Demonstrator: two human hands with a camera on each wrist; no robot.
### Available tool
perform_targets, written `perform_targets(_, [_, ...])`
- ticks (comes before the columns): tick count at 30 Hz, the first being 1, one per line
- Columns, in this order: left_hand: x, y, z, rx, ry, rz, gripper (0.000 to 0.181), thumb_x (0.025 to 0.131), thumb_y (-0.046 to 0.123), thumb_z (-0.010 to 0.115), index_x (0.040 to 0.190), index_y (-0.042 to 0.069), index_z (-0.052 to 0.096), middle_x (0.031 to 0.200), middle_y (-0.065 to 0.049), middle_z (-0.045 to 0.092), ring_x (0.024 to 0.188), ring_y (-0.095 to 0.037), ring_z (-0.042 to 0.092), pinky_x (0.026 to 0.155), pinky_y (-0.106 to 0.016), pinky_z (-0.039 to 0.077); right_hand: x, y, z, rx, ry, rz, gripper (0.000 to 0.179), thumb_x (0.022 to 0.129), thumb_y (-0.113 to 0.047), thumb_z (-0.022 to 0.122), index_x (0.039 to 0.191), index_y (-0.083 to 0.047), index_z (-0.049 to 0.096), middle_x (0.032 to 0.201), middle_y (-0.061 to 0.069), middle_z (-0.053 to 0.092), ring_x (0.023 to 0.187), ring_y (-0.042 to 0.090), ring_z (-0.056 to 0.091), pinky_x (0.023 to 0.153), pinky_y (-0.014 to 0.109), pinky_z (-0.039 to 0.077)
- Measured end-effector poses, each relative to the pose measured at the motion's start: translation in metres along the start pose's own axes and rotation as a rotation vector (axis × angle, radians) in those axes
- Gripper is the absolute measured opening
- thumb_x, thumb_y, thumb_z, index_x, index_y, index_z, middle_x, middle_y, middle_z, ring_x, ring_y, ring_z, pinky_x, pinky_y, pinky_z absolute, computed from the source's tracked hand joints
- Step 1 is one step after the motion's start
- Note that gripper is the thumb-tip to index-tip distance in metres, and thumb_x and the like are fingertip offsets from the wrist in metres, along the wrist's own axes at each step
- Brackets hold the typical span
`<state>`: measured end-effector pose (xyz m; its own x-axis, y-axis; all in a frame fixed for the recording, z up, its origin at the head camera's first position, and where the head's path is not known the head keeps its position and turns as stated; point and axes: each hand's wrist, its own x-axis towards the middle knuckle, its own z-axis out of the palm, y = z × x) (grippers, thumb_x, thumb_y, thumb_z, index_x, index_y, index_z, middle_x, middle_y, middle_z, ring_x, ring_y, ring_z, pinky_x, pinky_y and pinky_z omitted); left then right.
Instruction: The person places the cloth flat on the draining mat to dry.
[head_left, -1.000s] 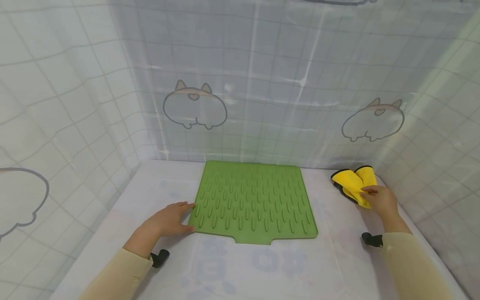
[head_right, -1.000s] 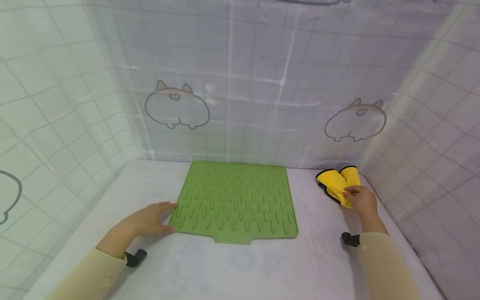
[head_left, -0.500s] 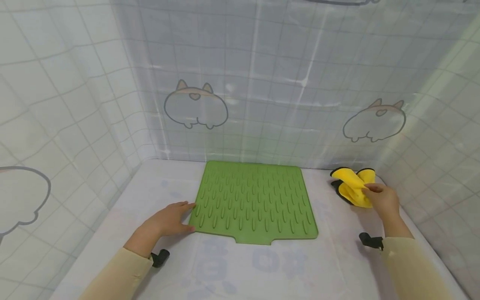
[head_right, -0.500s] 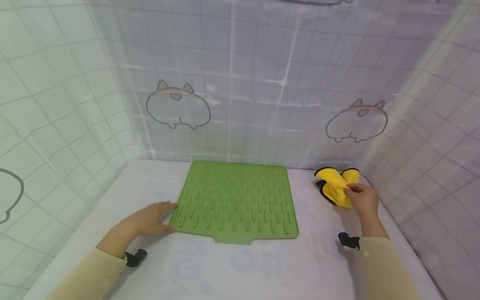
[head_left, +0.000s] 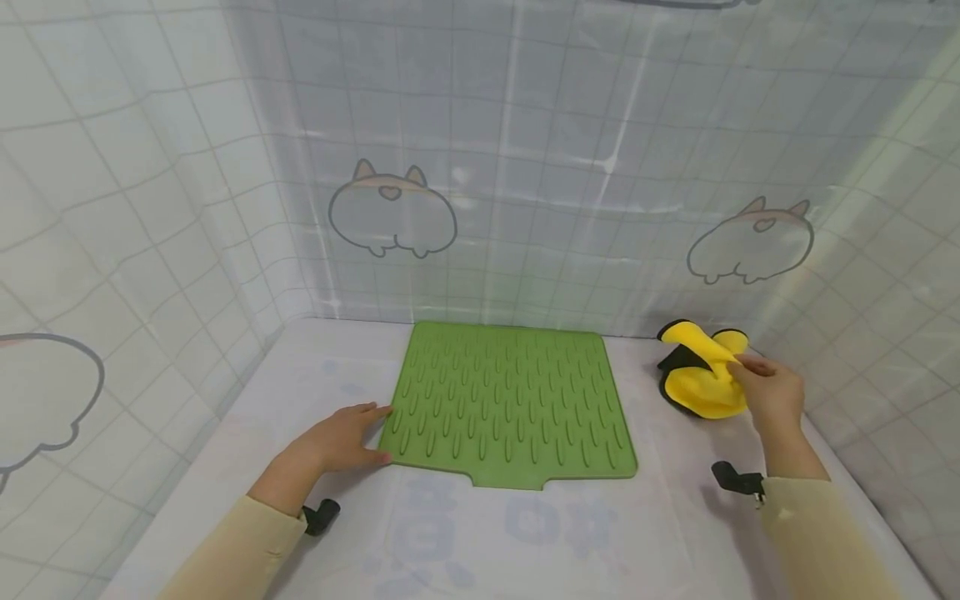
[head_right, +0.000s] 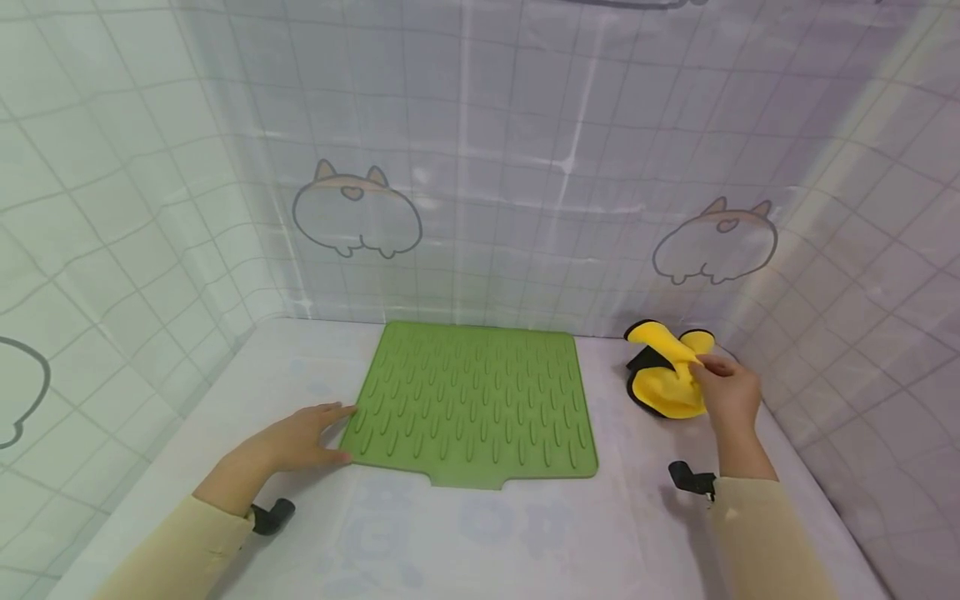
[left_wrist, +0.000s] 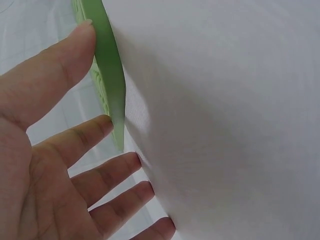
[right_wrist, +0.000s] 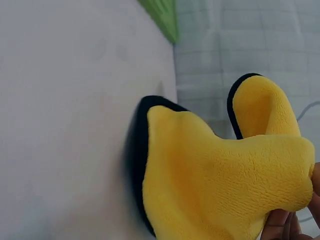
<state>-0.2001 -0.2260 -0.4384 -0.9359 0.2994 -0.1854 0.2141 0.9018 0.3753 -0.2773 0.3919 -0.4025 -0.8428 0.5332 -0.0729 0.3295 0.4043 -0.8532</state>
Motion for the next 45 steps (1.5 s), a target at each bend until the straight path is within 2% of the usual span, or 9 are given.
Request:
perform_targets(6, [0.002, -0.002, 0.001, 0.006, -0.001, 0.000, 0.082, 0.085, 0.041, 0.079, 0.149, 0.004, 0.046, 0.151, -0.031, 0.039, 0.137, -0.052, 0.037, 0.108, -0.065, 0.034, -0.009, -0.013, 0.000, 0.098, 0.006, 0.010, 0.049, 0.092, -0.039, 0.072, 0.133, -0.013, 0.066, 0.102, -0.012, 0.059, 0.088, 0.004, 0.057, 0.067, 0.009, 0.052])
perform_targets(13, [0.002, -0.003, 0.003, 0.006, 0.008, 0.017, 0.083, 0.084, 0.042, 0.080, 0.149, 0.003, 0.046, 0.150, -0.032, 0.040, 0.136, -0.052, 0.038, 0.107, -0.065, 0.036, -0.023, -0.029, -0.002, 0.161, -0.009, -0.037, 0.049, 0.087, -0.045, 0.075, 0.125, -0.015, 0.068, 0.097, -0.015, 0.060, 0.085, 0.003, 0.059, 0.068, 0.009, 0.052])
perform_targets(23, [0.003, -0.004, 0.003, 0.001, 0.007, 0.031, 0.082, 0.085, 0.040, 0.080, 0.149, 0.002, 0.046, 0.150, -0.032, 0.040, 0.136, -0.052, 0.038, 0.107, -0.065, 0.035, -0.042, -0.051, 0.003, 0.174, 0.016, -0.118, 0.052, 0.087, -0.045, 0.075, 0.127, -0.012, 0.069, 0.101, -0.011, 0.060, 0.087, 0.005, 0.060, 0.069, 0.008, 0.052])
perform_targets(32, [0.003, -0.004, 0.002, -0.005, 0.003, 0.024, 0.083, 0.084, 0.042, 0.080, 0.149, 0.003, 0.046, 0.150, -0.032, 0.039, 0.136, -0.052, 0.037, 0.107, -0.065, 0.035, -0.064, -0.070, 0.008, 0.369, -0.027, -0.214, 0.035, 0.083, -0.029, 0.082, 0.111, -0.009, 0.076, 0.093, -0.008, 0.067, 0.081, 0.006, 0.064, 0.069, 0.011, 0.054])
perform_targets(35, [0.003, -0.004, 0.002, -0.009, 0.002, 0.021, 0.083, 0.084, 0.042, 0.080, 0.149, 0.003, 0.046, 0.150, -0.032, 0.039, 0.137, -0.052, 0.037, 0.106, -0.065, 0.036, -0.071, -0.075, 0.012, 0.319, -0.016, -0.242, 0.036, 0.085, -0.031, 0.080, 0.112, -0.009, 0.076, 0.093, -0.010, 0.066, 0.081, 0.005, 0.063, 0.070, 0.011, 0.054])
perform_targets(37, [0.003, -0.004, 0.002, -0.009, 0.001, 0.020, 0.084, 0.084, 0.042, 0.080, 0.149, 0.003, 0.046, 0.150, -0.032, 0.039, 0.137, -0.052, 0.037, 0.106, -0.065, 0.036, -0.075, -0.079, 0.015, 0.327, -0.020, -0.258, 0.036, 0.085, -0.030, 0.080, 0.113, -0.007, 0.075, 0.094, -0.009, 0.066, 0.081, 0.006, 0.064, 0.070, 0.011, 0.054])
perform_targets(42, [0.003, -0.004, 0.002, -0.008, 0.001, 0.018, 0.084, 0.083, 0.042, 0.080, 0.149, 0.003, 0.046, 0.150, -0.031, 0.039, 0.136, -0.052, 0.038, 0.106, -0.065, 0.036, -0.085, -0.087, 0.024, 0.470, -0.092, -0.310, 0.031, 0.084, -0.019, 0.082, 0.108, -0.001, 0.075, 0.093, -0.002, 0.068, 0.080, 0.009, 0.066, 0.070, 0.014, 0.056])
perform_targets(45, [0.004, -0.004, 0.002, -0.008, 0.002, 0.019, 0.084, 0.083, 0.042, 0.080, 0.149, 0.003, 0.046, 0.150, -0.032, 0.039, 0.136, -0.052, 0.038, 0.106, -0.065, 0.036, -0.090, -0.090, 0.031, 0.487, -0.119, -0.349, 0.028, 0.084, -0.018, 0.082, 0.105, -0.001, 0.076, 0.093, -0.002, 0.068, 0.079, 0.009, 0.067, 0.071, 0.015, 0.056])
